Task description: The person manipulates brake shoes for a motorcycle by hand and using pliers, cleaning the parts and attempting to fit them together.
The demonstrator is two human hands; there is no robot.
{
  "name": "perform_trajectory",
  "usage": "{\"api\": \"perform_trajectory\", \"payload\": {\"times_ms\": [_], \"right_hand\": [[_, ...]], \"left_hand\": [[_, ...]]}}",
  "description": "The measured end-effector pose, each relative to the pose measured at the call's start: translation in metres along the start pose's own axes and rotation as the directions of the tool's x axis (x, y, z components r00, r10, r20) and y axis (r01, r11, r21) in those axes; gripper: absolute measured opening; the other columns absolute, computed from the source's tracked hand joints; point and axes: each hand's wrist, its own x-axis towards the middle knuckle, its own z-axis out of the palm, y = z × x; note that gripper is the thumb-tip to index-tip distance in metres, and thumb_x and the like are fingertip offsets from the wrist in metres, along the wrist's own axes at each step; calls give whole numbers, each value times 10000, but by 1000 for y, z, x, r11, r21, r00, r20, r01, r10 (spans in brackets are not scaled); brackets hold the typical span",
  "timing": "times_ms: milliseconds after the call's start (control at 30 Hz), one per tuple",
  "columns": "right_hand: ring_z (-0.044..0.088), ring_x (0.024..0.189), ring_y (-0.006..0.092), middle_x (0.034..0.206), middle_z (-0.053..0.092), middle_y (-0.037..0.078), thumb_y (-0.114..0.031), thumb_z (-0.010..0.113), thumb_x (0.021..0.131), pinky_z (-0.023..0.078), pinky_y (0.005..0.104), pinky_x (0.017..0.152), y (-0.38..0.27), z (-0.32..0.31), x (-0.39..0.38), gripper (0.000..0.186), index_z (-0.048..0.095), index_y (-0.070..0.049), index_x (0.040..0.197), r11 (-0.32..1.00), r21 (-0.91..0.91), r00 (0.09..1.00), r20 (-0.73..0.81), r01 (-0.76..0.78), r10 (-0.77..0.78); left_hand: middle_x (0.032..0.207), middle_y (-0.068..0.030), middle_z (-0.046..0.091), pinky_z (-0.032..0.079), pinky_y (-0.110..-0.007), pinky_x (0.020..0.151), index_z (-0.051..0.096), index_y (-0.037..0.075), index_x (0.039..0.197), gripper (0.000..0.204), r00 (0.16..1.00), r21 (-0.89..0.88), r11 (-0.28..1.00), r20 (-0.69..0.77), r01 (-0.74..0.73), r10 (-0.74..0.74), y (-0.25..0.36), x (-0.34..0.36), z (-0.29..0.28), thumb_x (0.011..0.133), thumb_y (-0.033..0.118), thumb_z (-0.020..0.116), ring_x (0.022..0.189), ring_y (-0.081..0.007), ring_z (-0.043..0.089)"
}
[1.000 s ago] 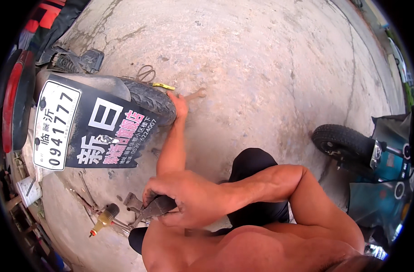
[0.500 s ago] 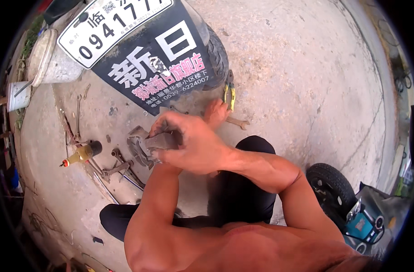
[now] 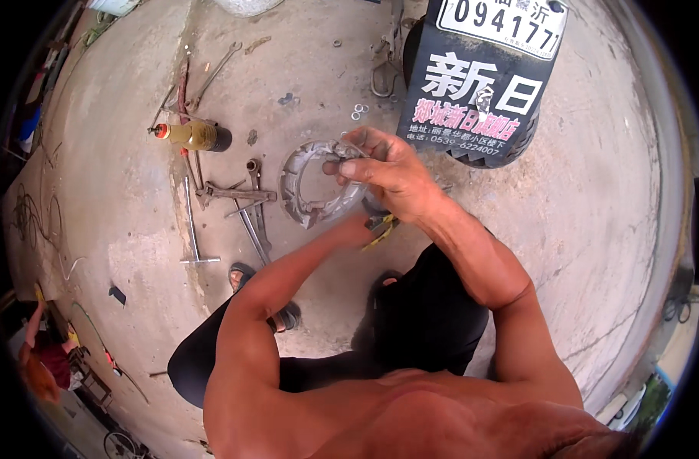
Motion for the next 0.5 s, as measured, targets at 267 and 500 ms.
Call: {"api": "perform_trajectory", "payload": {"times_ms": [267,500], "right_hand": [[653,1055,254,1101,656,123,-72,729,864,486,360,867,35,53,62,457,528,53,1255,993,7,985,125,-119,117],[591,952,190,1061,681,118,-130,699,884,481,361,887,71,96,106,416,558,43,1235,977,41,961,193,-209,198]], "left_hand": [[784,-94,636,497,-366,662,683,-14,873,353,935,-147,983,-320,110,-152,-75,-85,-3,759,301,795,735,-168,603],[836,50,587,463,-263,726,689,44,1046,211,896,-699,708,-372,-99,-243,-133,-298,-94,907,198,730,760,-69,536]]}}
